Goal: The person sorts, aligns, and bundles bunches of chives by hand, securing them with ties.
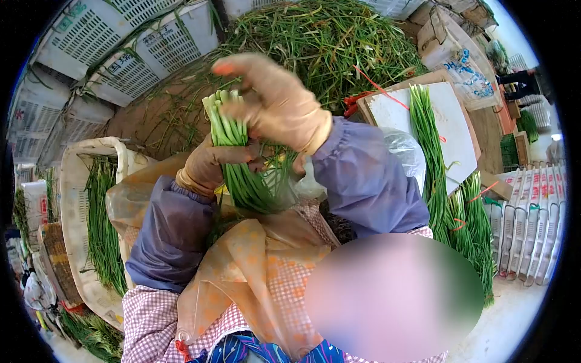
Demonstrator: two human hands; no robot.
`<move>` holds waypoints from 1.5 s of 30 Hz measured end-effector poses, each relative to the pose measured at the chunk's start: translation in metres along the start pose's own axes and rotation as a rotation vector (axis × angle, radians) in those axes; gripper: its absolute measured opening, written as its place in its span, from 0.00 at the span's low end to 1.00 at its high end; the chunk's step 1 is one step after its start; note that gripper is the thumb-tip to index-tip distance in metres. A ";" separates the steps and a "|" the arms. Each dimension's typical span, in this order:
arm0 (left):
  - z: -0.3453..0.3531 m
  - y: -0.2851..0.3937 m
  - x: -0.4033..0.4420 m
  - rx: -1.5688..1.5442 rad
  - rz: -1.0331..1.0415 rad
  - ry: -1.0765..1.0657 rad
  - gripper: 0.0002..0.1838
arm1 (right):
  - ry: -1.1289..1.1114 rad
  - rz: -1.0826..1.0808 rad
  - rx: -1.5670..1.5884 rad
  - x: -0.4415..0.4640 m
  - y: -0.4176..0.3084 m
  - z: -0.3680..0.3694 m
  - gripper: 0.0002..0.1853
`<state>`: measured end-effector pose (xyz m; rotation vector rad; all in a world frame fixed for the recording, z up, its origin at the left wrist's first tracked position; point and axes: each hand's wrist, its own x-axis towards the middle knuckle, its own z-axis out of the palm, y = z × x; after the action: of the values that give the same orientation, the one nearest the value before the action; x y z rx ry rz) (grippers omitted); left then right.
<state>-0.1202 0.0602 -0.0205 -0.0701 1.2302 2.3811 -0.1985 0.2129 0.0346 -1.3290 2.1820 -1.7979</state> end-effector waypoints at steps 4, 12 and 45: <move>0.004 -0.002 0.002 -0.017 -0.025 0.000 0.19 | -0.048 -0.154 -0.278 0.000 0.022 0.014 0.16; 0.011 -0.007 0.010 0.223 0.032 0.233 0.13 | 0.230 0.174 -0.036 0.020 0.023 -0.017 0.10; 0.014 0.039 0.040 -0.253 0.297 0.220 0.07 | 0.104 0.326 -0.078 -0.056 0.029 0.042 0.53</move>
<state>-0.1707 0.0663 0.0074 -0.2507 1.0884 2.8441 -0.1587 0.2129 -0.0304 -0.8423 2.3744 -1.7063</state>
